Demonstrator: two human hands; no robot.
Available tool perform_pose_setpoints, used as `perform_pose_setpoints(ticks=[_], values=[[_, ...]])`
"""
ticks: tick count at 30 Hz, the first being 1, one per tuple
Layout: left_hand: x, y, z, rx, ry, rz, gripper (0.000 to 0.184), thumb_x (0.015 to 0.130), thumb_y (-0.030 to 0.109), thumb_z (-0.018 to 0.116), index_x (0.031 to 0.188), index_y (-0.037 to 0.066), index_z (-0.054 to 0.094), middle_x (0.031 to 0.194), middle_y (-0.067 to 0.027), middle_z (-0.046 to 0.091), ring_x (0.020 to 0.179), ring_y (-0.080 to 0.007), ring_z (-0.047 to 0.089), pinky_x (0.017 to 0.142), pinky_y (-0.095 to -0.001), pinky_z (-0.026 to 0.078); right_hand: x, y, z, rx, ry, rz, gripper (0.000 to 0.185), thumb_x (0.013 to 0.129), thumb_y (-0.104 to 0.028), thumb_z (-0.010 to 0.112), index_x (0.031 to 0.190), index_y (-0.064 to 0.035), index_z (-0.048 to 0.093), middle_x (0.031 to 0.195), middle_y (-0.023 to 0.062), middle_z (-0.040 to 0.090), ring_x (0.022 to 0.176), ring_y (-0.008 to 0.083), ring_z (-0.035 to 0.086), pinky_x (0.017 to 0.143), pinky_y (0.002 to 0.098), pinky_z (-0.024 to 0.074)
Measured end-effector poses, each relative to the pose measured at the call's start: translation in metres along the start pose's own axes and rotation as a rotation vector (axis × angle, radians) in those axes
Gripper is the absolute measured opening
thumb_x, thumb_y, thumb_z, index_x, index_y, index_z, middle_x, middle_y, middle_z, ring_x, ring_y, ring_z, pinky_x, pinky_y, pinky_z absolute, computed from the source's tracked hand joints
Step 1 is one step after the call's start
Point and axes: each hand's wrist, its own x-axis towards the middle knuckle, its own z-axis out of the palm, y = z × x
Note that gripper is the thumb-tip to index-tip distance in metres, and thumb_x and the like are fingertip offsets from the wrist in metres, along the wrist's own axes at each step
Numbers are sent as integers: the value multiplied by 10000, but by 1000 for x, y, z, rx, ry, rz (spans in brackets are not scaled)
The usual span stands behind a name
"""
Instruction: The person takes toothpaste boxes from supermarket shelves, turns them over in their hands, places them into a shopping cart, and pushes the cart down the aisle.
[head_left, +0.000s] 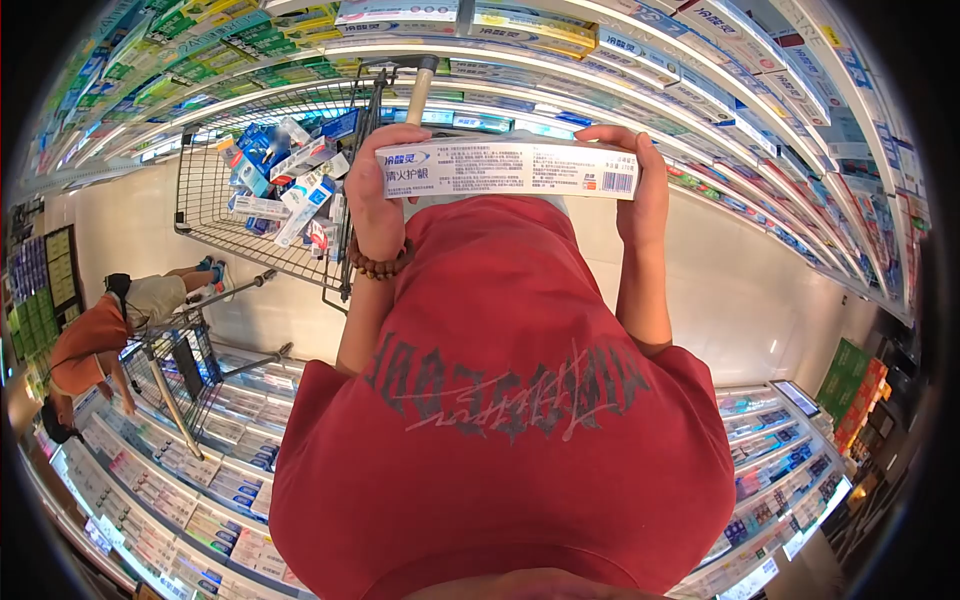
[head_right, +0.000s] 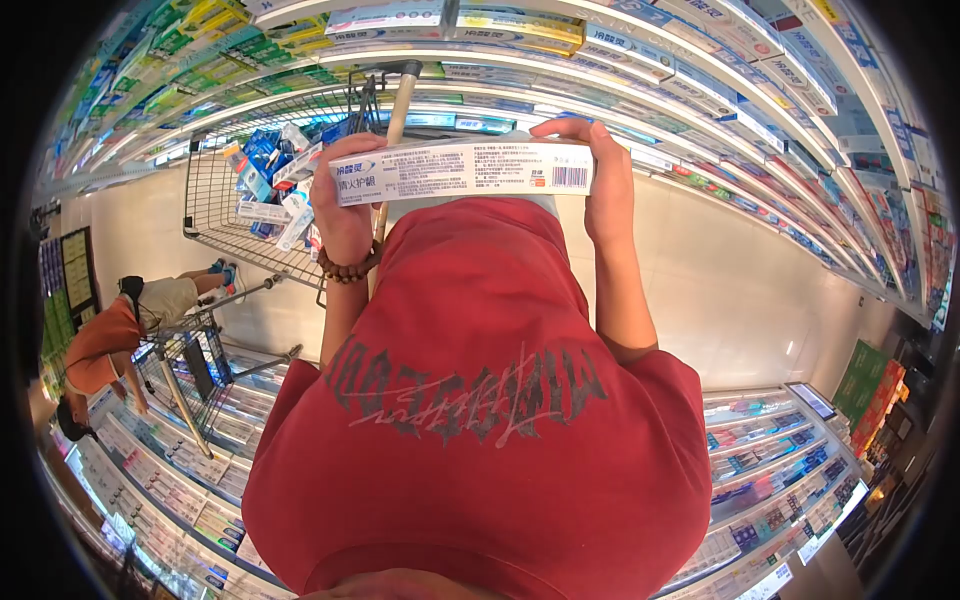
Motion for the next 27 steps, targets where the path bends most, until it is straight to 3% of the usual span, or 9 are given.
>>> perform_pose_setpoints(ticks=[2,5,11,15,17,18,21,24,27], values=[[1,-3,-2,-15,4,7,621,1008,546,338,1128,-1,607,1149,-144,630,860,-156,639,564,-232,474,2,2,0,-25,-35,19,606,1009,-451,304,1066,28,670,894,123,703,823,169,656,782,288,490],[3,-7,-1,-13,33,13,674,1019,562,304,1151,-28,602,1126,-103,631,760,-83,597,564,-211,438,5,6,-1,-49,-53,29,611,1010,-456,294,1097,30,655,916,124,699,837,170,654,791,289,491],[6,-11,-8,-32,23,22,673,1026,550,300,1145,-39,605,1135,-113,630,750,-86,598,558,-206,436,10,6,6,-19,-71,57,608,1015,-450,293,1095,31,656,907,118,698,825,168,654,769,287,499],[10,-19,-16,23,4,58,667,1030,525,306,1132,-59,610,1153,-157,622,893,-159,627,716,-260,492,11,4,15,-72,-8,-6,600,1022,-435,298,1052,31,675,876,121,696,748,153,637,664,277,500],[10,-25,-19,56,-10,110,662,1032,511,309,1126,-70,612,1157,-181,617,991,-210,626,835,-305,501,12,10,13,-109,-5,-34,597,1017,-442,310,1051,29,676,916,121,693,801,160,635,735,284,496],[9,-27,-22,44,-38,100,655,1034,493,308,1123,-80,614,1152,-202,615,1100,-263,593,965,-358,453,12,10,14,-118,-3,-44,594,1016,-441,314,1050,28,676,926,120,692,812,161,634,750,286,493],[9,-34,-24,41,-46,77,654,1033,490,309,1123,-82,614,1155,-203,616,1130,-269,578,992,-368,434,11,14,12,-127,-14,-57,577,1013,-435,329,1058,26,672,955,117,691,827,156,634,747,277,491],[9,-42,-21,47,9,106,641,1036,479,309,1123,-82,606,1151,-201,621,971,-227,629,841,-322,502,7,16,13,-122,-16,-88,559,1012,-425,340,1080,25,663,963,117,691,819,147,639,707,267,496],[3,-39,-18,-97,-7,-59,627,1039,472,307,1125,-78,595,1152,-199,621,754,-158,620,622,-255,493,0,17,8,-84,-39,-119,521,1011,-405,370,1127,27,638,943,123,688,750,146,645,633,270,509]])
